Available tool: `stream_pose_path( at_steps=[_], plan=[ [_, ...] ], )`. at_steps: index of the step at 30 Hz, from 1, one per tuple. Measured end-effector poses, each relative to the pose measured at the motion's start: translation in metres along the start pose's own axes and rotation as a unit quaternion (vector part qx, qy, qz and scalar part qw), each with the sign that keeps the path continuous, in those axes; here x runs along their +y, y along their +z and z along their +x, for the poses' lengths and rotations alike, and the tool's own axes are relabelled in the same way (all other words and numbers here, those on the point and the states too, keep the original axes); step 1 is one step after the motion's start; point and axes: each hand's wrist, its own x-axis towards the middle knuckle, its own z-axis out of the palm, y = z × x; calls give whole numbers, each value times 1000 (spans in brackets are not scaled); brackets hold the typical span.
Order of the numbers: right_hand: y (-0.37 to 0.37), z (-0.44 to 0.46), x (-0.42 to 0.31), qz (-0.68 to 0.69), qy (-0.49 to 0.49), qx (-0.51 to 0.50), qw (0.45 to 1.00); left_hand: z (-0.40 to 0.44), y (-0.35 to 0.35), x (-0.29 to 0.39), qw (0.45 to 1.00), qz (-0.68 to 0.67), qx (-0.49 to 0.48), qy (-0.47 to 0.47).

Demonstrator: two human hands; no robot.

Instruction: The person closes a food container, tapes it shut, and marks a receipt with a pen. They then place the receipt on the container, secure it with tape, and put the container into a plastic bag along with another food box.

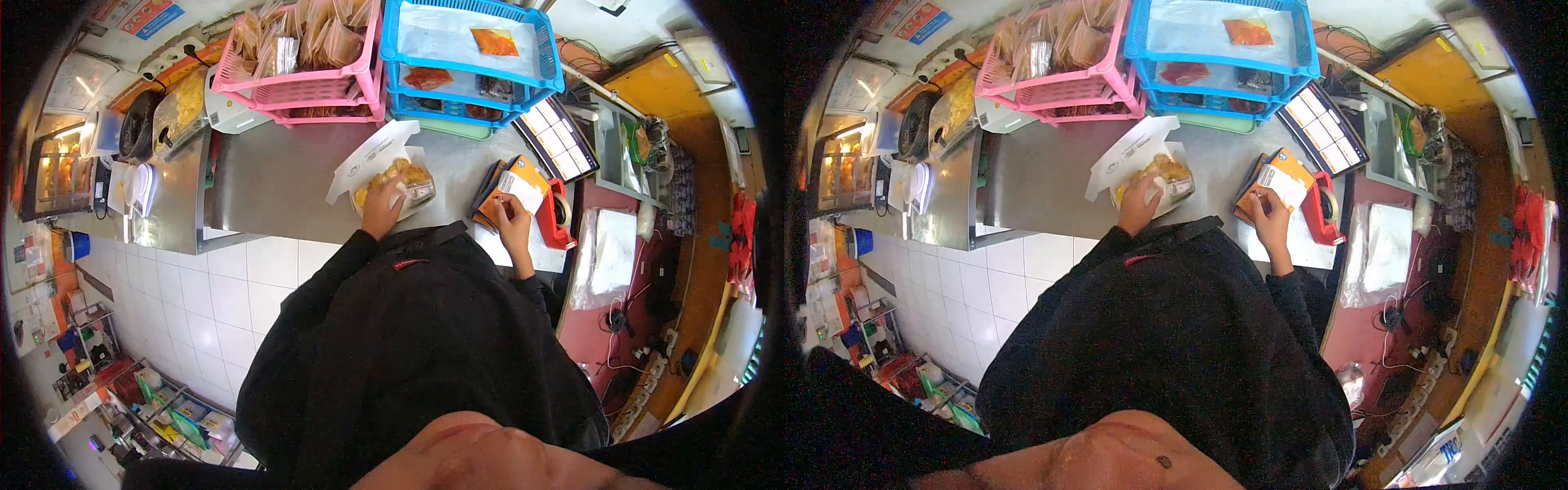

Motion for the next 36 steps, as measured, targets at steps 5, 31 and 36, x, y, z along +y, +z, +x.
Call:
stream_pose_path(
  at_steps=[5, 31, 36],
  plan=[
    [9, 8, 9, 51, 1, -33, 998, -54, -32, 1, 850, -421, -255, -189],
    [108, 69, -8, -174, -188, -56, 965, -60, -39, -61, 948, -237, 73, -199],
    [88, 73, -35, -94, -104, -26, 990, -75, -44, -68, 916, -280, 139, -251]
  ],
)
